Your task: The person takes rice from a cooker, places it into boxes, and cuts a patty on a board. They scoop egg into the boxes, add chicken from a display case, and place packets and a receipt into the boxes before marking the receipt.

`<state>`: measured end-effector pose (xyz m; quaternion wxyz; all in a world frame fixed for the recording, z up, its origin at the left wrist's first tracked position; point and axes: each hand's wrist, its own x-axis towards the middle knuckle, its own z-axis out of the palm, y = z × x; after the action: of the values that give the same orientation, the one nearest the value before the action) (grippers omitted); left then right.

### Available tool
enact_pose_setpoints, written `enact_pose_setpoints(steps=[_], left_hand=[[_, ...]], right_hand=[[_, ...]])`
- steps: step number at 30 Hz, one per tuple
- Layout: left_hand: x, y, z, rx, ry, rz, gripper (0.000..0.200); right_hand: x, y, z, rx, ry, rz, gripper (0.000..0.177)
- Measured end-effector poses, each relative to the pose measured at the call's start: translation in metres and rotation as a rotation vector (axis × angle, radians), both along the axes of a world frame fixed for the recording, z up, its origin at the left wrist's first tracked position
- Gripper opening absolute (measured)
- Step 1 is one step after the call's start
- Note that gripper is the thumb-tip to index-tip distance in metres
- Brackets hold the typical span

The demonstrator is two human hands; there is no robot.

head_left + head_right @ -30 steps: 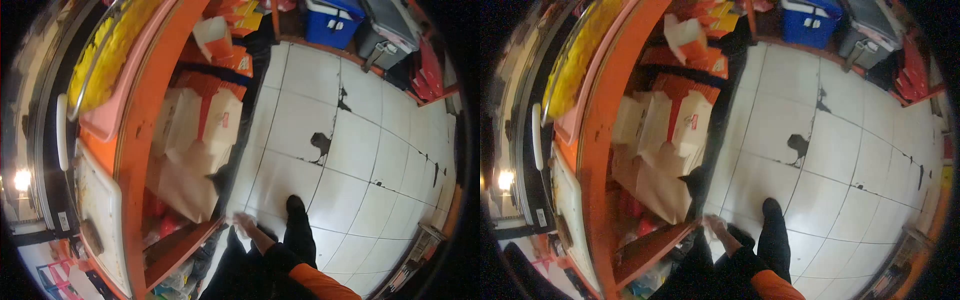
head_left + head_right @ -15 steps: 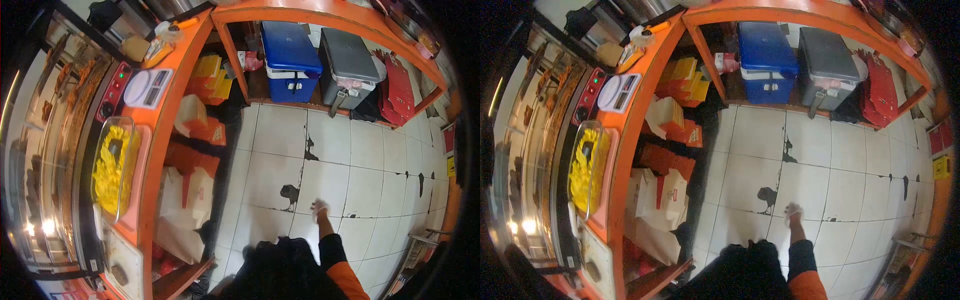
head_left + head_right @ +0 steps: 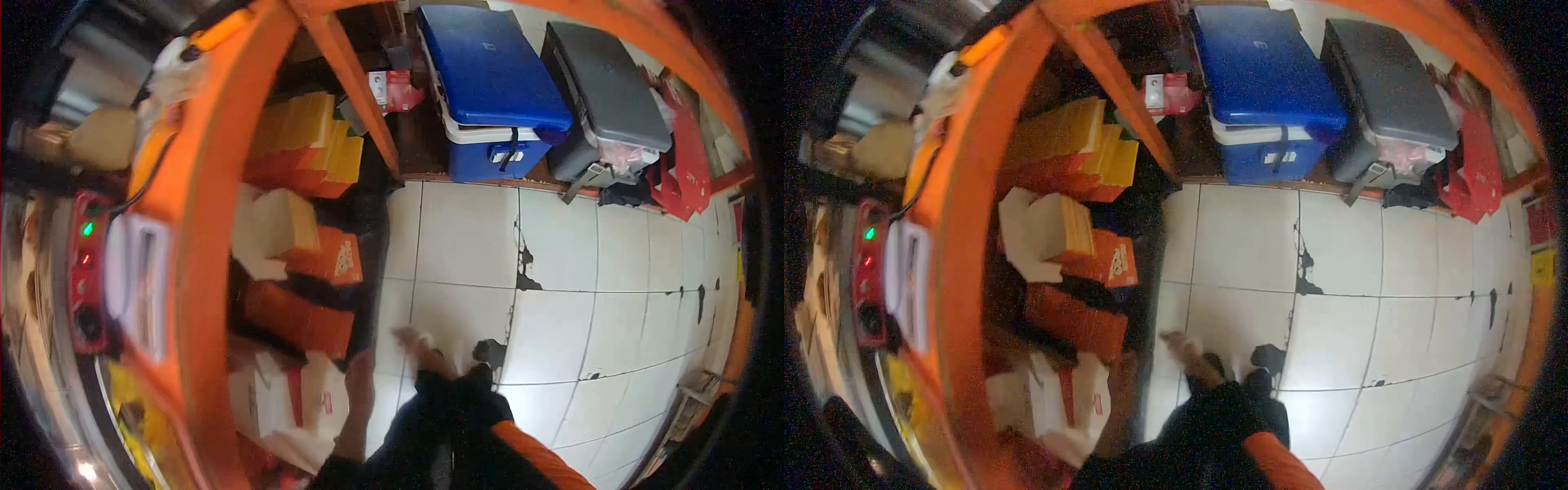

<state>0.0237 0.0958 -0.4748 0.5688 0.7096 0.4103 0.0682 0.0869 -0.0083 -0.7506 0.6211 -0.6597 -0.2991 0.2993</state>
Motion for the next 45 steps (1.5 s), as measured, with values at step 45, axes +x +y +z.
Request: enact_pose_setpoints(steps=[45], left_hand=[[0.02,-0.028,-0.169,-0.331,0.005,0.623,0.055]], right_hand=[[-0.06,-0.137,0.099,-0.432,0.997,-0.59,0.03]])
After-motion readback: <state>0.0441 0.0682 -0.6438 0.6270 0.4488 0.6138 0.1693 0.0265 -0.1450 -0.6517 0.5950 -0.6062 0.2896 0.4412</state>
